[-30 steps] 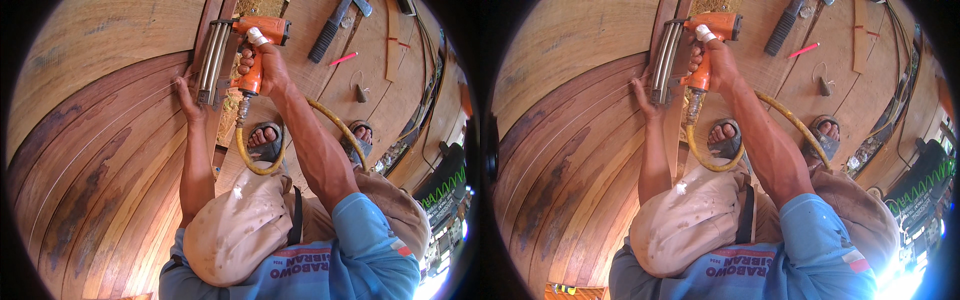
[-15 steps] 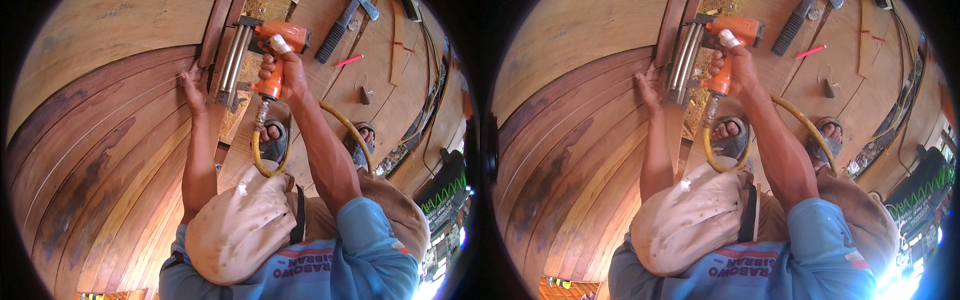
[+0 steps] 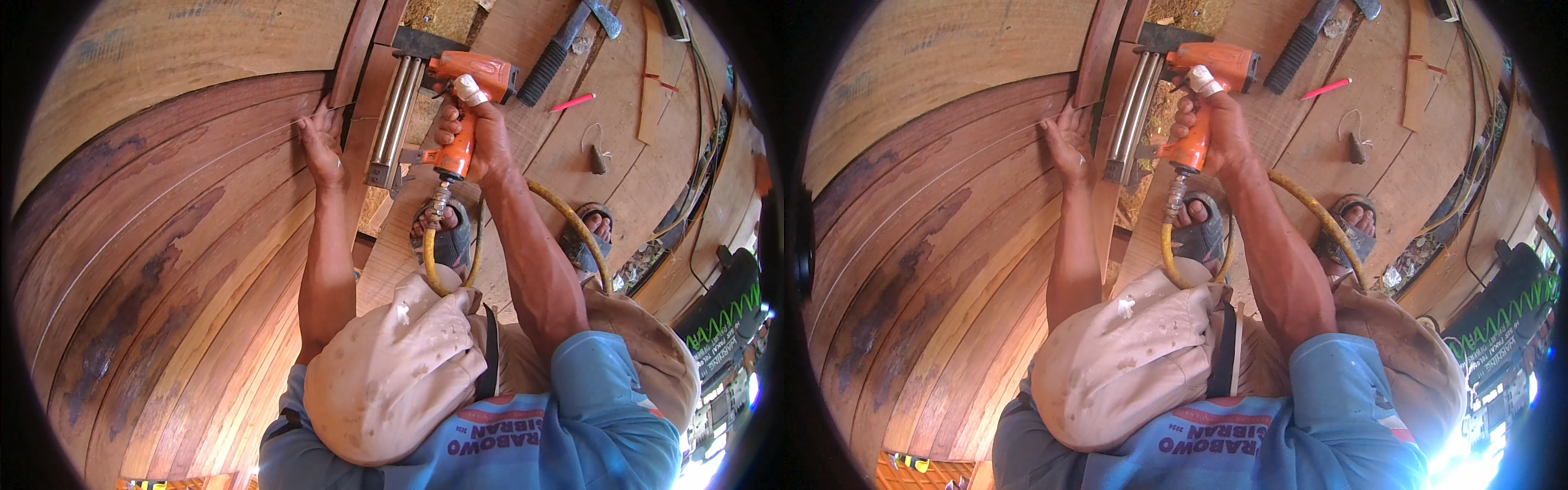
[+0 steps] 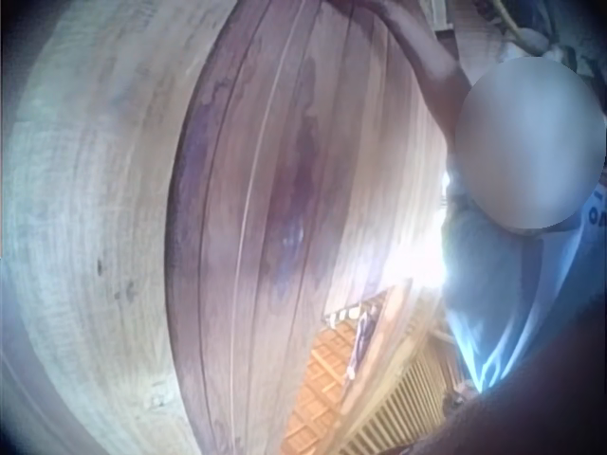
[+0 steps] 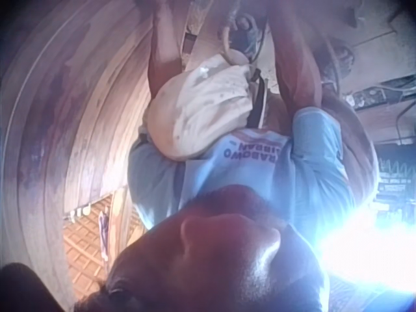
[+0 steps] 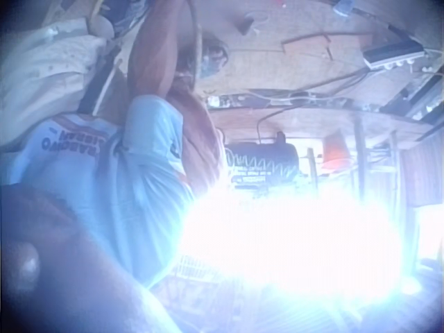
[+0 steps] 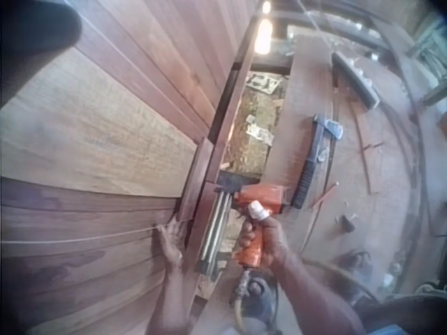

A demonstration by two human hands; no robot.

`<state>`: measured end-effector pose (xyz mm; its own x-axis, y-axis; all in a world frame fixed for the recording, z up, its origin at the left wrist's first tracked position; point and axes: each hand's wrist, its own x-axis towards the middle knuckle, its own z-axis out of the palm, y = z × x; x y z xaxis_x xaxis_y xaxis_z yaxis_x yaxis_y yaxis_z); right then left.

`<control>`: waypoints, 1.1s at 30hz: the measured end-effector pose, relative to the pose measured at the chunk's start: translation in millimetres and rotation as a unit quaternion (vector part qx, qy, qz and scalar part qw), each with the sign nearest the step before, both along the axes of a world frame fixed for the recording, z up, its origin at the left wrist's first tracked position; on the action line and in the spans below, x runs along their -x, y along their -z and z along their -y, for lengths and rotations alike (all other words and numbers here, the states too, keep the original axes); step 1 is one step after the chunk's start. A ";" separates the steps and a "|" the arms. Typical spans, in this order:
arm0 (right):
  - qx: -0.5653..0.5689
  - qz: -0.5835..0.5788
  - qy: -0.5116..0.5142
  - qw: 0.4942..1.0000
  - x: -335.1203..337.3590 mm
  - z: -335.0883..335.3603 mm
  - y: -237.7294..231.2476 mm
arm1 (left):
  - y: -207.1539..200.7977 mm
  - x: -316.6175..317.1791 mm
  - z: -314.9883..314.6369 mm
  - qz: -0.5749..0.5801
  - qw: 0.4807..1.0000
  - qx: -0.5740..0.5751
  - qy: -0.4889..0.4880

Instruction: The person installs wooden panels on a curved ceiling using a pneumatic nail gun, hammer, and pencil. They position planks, drive nails, and mark measurements while working on scaffolding.

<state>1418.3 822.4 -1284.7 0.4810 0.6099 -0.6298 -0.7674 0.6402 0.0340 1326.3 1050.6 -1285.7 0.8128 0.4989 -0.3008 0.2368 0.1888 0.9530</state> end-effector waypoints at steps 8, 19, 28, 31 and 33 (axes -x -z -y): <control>0.034 -0.015 -0.028 0.999 -4.1 -23.9 -8.9 | 3.4 2.4 -0.7 0.007 1.000 0.001 0.003; 0.022 0.016 -0.012 1.000 -10.8 -42.3 3.0 | 6.6 4.6 -3.6 0.008 0.994 0.106 -0.036; 0.018 0.017 -0.017 1.000 -12.6 -43.7 -1.0 | 8.9 4.6 -6.4 0.002 0.992 0.123 -0.040; 0.022 0.002 -0.022 0.999 -14.0 -44.4 -1.5 | 6.6 4.1 -5.9 0.006 0.992 0.120 -0.033; 0.038 -0.014 -0.029 0.999 -15.9 -45.7 -0.8 | 9.2 4.9 -4.5 0.007 0.991 0.130 -0.039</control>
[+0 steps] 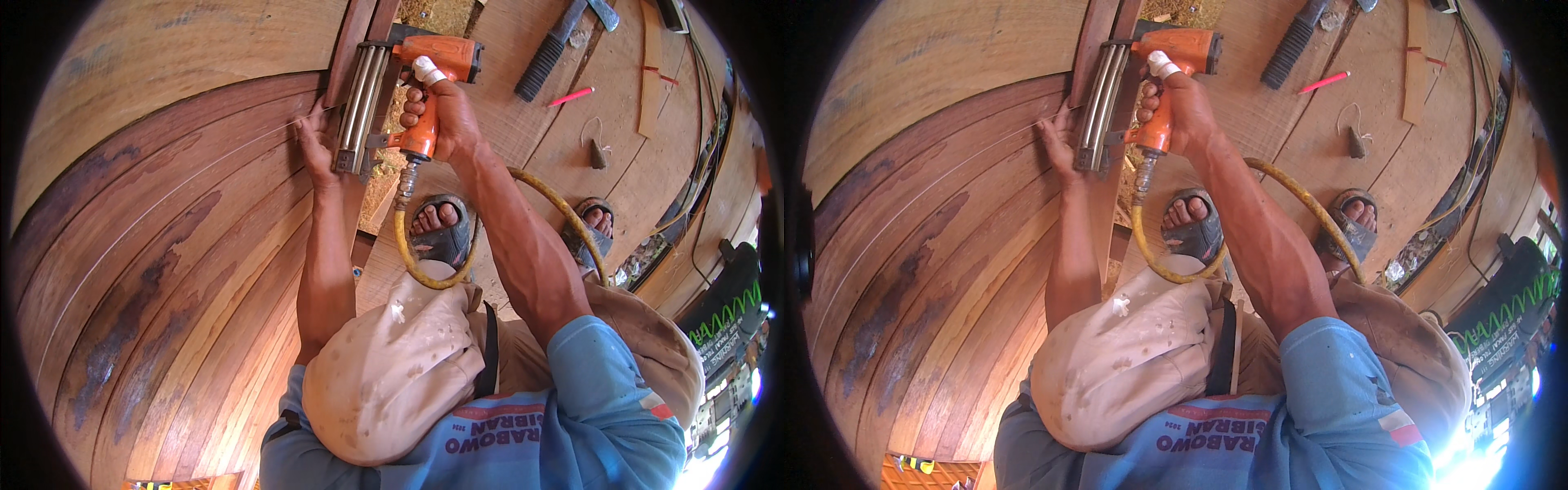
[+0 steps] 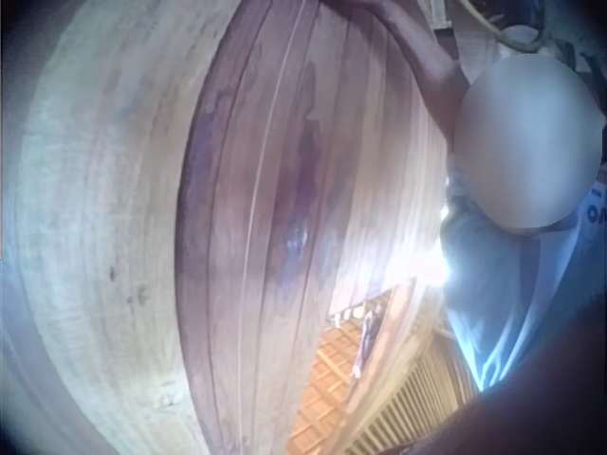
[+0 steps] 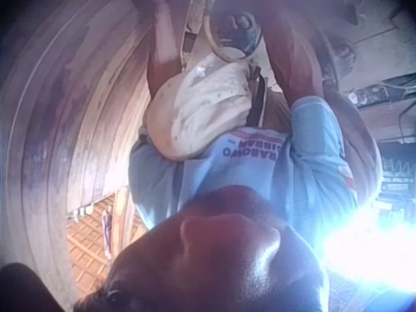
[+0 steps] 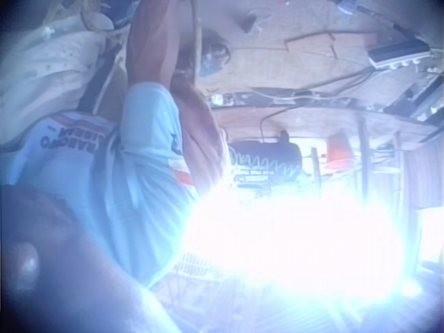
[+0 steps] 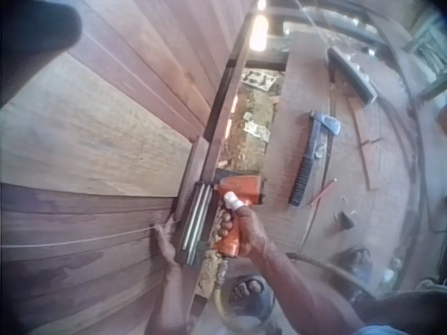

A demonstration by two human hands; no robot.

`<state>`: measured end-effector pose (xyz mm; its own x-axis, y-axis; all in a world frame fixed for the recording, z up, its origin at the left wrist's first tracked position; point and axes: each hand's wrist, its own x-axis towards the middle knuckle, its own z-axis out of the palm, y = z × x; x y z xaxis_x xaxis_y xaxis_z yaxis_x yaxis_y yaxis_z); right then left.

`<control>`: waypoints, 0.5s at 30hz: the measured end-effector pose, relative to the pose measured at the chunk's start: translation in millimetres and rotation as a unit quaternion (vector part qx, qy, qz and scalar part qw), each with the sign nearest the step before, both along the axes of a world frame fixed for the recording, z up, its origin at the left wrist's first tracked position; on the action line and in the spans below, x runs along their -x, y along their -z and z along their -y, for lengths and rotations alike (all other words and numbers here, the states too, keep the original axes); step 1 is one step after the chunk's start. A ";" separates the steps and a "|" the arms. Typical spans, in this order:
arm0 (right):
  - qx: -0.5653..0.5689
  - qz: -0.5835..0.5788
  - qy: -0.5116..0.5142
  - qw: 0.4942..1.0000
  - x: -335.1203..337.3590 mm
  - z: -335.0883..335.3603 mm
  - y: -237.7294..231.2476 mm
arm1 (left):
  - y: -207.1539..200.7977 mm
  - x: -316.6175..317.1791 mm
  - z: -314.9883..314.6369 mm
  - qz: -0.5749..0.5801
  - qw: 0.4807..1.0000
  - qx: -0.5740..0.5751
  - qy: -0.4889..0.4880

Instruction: The person installs wooden panels on a curved ceiling using a pneumatic nail gun, hammer, and pencil. They position planks, drive nails, and mark measurements while working on scaffolding.

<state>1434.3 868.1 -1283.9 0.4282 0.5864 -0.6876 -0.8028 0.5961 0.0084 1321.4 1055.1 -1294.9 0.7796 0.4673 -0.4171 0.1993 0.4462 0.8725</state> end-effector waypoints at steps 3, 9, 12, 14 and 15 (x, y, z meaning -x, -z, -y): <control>-0.004 -0.001 -0.010 1.000 -0.3 -0.8 -0.6 | 3.4 0.0 -1.2 0.010 1.000 0.009 -0.013; -0.010 0.000 0.028 1.000 3.6 10.1 3.3 | -1.3 -1.0 3.4 0.017 0.999 -0.036 0.009; -0.029 0.004 0.027 0.999 4.2 15.7 4.0 | 2.5 -0.1 0.7 0.015 1.000 -0.023 -0.009; -0.040 0.011 0.024 0.999 4.3 14.6 3.7 | 8.1 1.3 -5.7 0.019 0.999 -0.029 -0.003; -0.047 0.014 0.023 0.999 4.3 13.1 3.3 | 10.9 2.2 -8.7 0.021 0.999 -0.033 0.002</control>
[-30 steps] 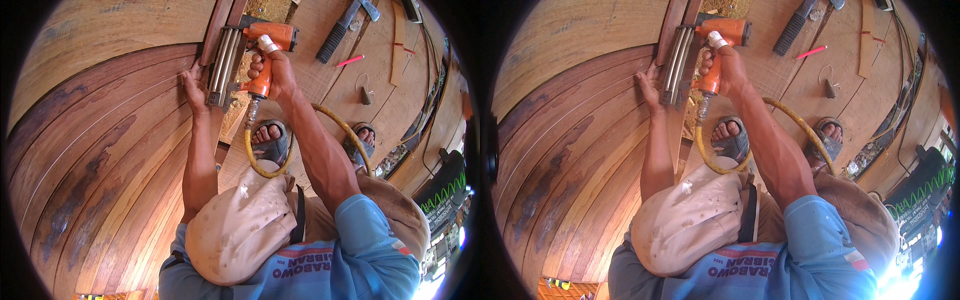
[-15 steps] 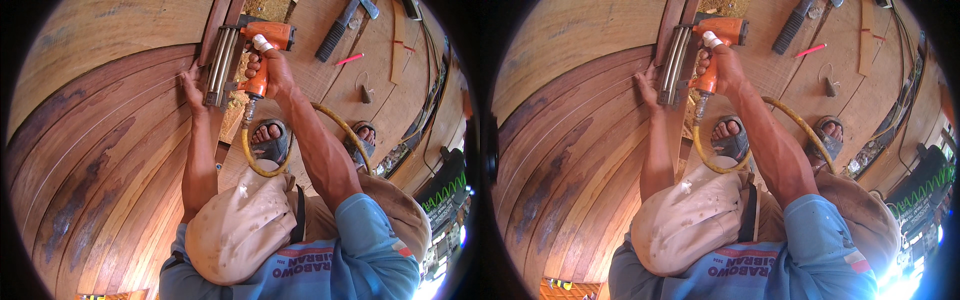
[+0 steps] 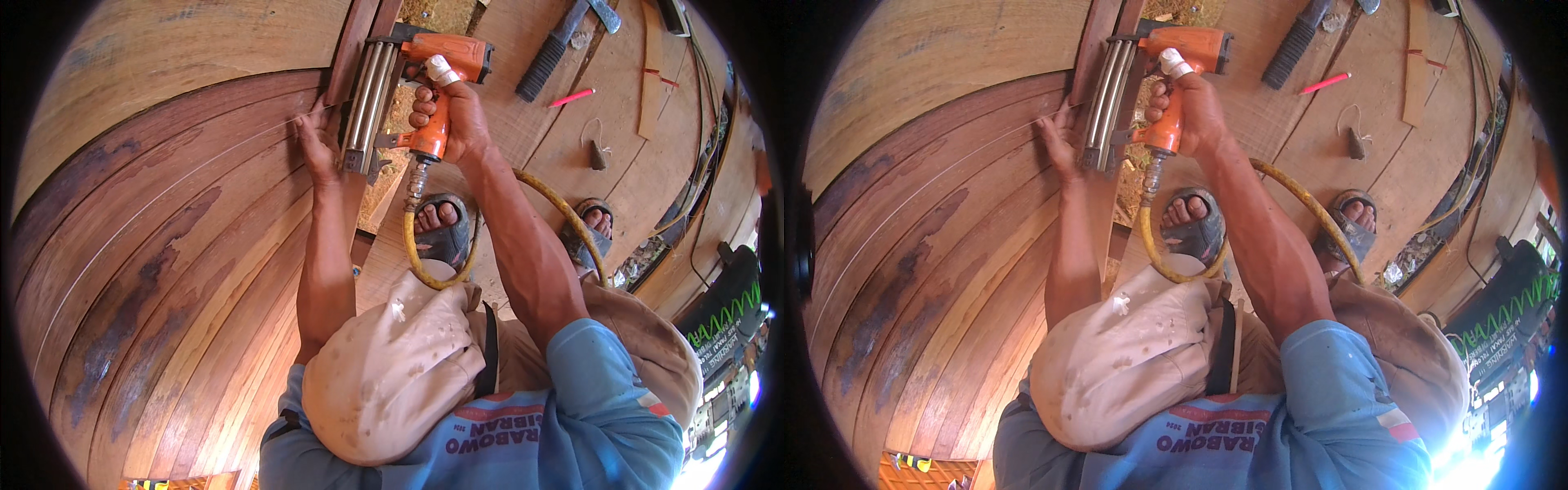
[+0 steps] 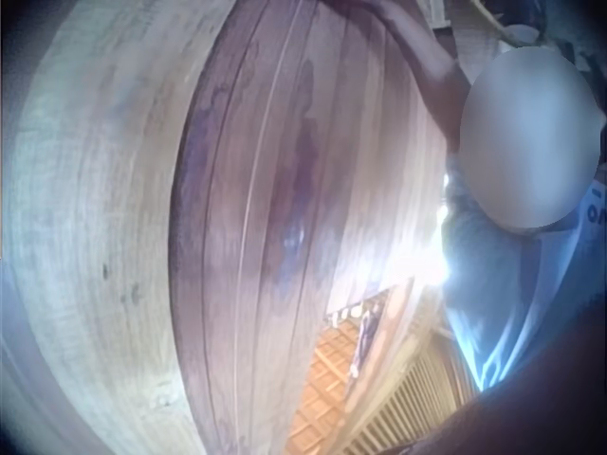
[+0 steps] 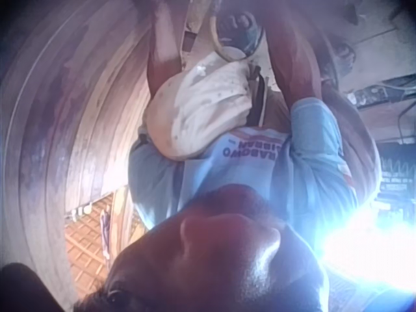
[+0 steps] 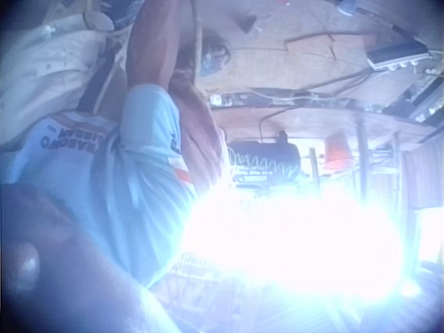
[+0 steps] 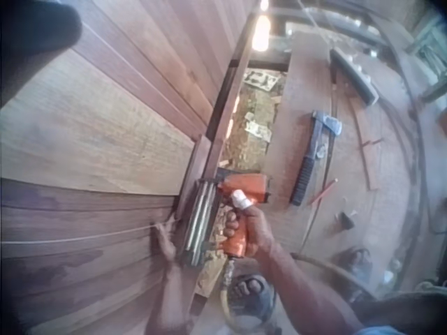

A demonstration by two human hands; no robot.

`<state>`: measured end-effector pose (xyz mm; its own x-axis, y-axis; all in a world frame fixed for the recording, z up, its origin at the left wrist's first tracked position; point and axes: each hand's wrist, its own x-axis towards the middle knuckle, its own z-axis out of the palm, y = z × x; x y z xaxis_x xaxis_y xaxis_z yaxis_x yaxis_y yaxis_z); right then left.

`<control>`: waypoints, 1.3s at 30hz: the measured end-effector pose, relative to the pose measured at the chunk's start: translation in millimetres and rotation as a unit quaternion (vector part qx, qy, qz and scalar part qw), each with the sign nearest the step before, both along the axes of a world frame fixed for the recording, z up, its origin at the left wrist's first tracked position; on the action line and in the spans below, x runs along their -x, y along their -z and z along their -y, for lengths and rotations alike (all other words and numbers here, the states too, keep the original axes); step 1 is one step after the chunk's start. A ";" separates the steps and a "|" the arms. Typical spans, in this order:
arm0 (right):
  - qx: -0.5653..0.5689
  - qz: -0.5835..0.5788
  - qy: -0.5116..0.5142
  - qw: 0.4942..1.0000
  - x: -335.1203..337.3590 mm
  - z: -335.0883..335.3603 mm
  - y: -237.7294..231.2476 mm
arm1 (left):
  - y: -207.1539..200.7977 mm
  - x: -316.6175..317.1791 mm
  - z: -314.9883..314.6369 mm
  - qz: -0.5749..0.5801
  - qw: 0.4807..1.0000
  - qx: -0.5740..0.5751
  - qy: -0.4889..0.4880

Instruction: The person installs wooden panels on a curved ceiling using a pneumatic nail gun, hammer, and pencil. They position planks, drive nails, and mark measurements while working on scaffolding.

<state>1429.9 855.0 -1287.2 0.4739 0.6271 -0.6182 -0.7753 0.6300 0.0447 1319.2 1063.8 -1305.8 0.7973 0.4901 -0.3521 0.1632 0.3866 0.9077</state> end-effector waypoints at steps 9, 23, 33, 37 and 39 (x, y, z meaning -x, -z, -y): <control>-0.014 0.007 -0.005 1.000 -1.0 -7.4 -11.2 | -17.2 -4.1 11.2 -0.021 0.998 0.048 -0.022; 0.011 0.017 -0.025 0.999 -2.4 -6.4 -5.9 | -6.4 -2.3 3.4 -0.011 0.999 0.035 -0.001; 0.001 0.011 0.006 1.000 -5.1 10.6 -1.7 | -6.0 -4.1 7.2 -0.019 0.998 -0.057 -0.006; -0.002 0.013 0.010 1.000 -10.2 11.3 -7.4 | 2.0 2.3 2.4 0.001 0.999 -0.040 -0.007; -0.024 0.017 0.019 0.999 -12.2 17.5 -3.1 | 3.6 -0.6 1.3 0.016 0.999 -0.044 -0.007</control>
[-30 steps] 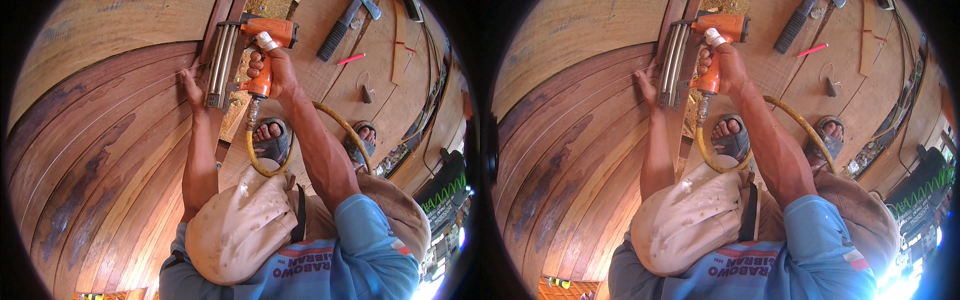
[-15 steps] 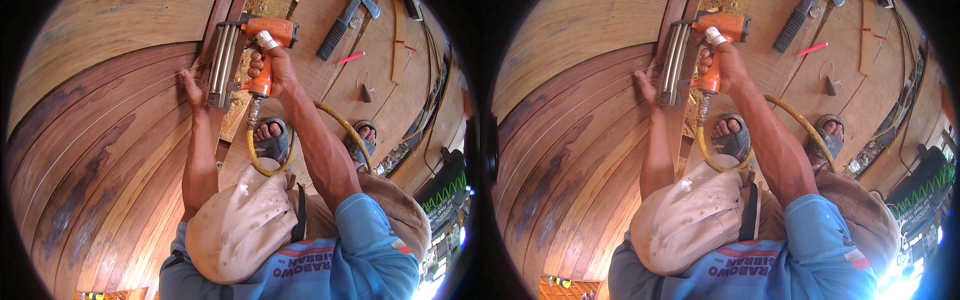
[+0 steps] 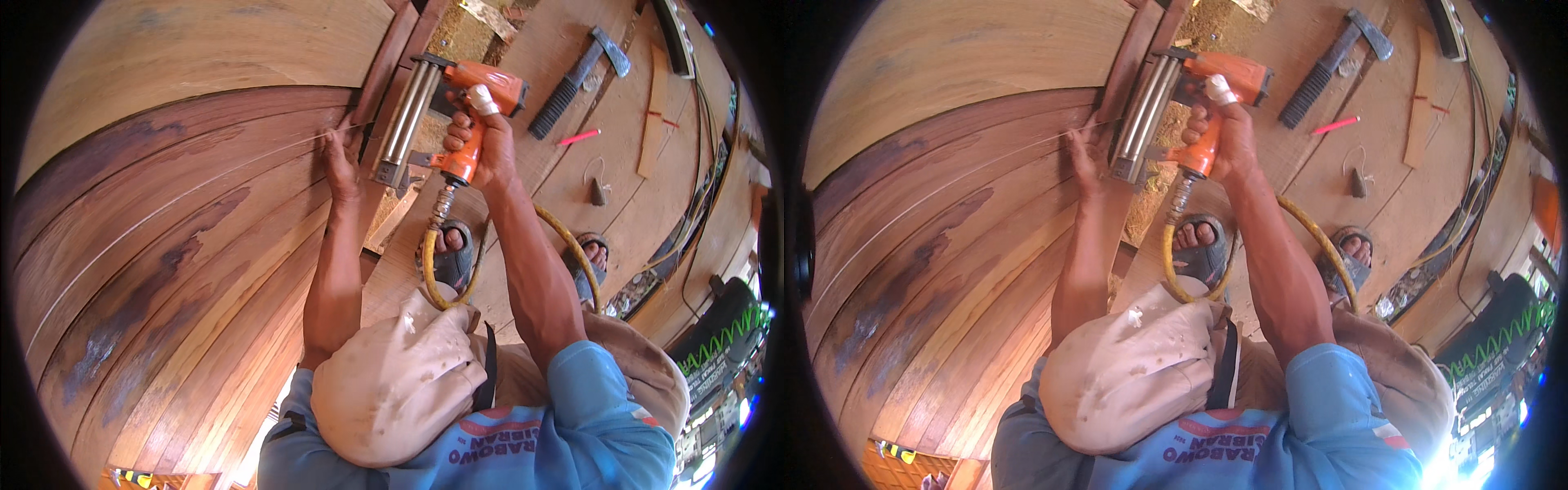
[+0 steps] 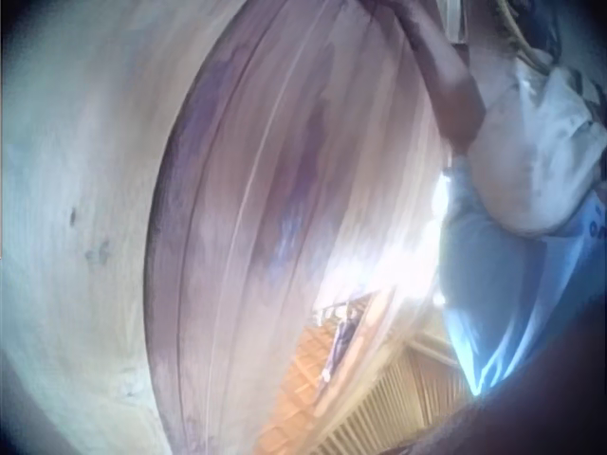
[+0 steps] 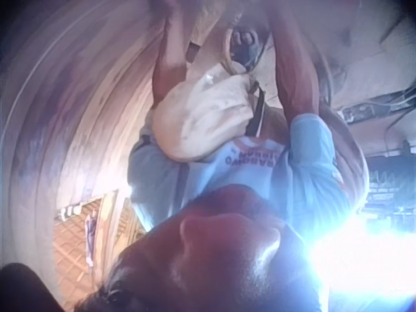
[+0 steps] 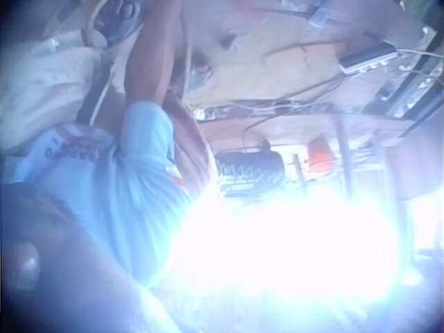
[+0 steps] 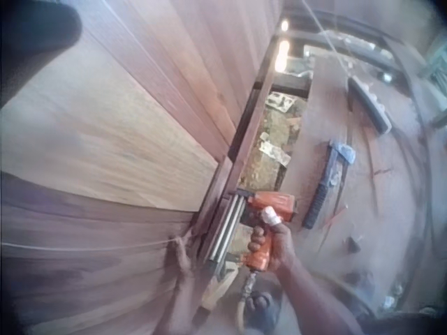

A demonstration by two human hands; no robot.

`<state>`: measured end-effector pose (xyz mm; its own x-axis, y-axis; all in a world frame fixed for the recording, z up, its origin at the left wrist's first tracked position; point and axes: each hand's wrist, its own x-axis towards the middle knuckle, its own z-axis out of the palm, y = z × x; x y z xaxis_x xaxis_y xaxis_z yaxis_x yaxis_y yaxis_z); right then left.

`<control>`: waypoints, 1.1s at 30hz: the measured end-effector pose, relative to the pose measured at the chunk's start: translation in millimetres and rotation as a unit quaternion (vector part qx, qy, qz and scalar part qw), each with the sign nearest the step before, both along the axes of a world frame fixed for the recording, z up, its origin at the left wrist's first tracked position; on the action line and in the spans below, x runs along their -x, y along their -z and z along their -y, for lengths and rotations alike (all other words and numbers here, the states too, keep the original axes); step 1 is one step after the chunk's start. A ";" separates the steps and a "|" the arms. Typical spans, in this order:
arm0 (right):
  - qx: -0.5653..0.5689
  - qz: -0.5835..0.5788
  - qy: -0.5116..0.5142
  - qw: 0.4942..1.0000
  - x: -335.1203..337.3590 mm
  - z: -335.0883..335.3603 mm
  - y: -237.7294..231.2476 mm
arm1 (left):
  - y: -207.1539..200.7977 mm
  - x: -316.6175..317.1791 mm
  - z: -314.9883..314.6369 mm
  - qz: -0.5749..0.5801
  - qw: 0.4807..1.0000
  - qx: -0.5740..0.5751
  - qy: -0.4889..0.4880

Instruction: The person installs wooden panels on a curved ceiling using a pneumatic nail gun, hammer, and pencil. They position planks, drive nails, and mark measurements while working on scaffolding.

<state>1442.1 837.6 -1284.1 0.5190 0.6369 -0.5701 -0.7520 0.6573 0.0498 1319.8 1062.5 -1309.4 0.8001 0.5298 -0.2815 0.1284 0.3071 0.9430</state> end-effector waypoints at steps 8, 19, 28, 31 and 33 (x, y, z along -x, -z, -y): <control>0.006 0.022 0.007 1.000 -12.9 -8.8 2.1 | -6.2 1.3 4.4 0.024 1.000 0.010 -0.003; 0.024 0.043 -0.007 0.999 -25.7 -23.7 -5.2 | 2.7 4.6 1.3 0.032 0.999 0.034 -0.003; 0.019 0.011 -0.015 1.000 -21.6 -27.5 -8.7 | -4.7 1.2 4.4 0.012 1.000 -0.016 0.010; 0.049 0.003 -0.040 0.998 -23.1 -27.2 -11.9 | -2.5 2.5 3.7 0.016 1.000 -0.002 0.000; 0.064 -0.001 -0.049 0.997 -23.3 -27.7 -11.9 | -3.7 3.9 3.3 0.028 0.999 0.041 -0.007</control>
<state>1465.5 865.3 -1272.2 0.4567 0.6069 -0.6504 -0.8127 0.5820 -0.0276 1315.9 1059.2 -1305.7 0.8082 0.5187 -0.2789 0.0708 0.3845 0.9204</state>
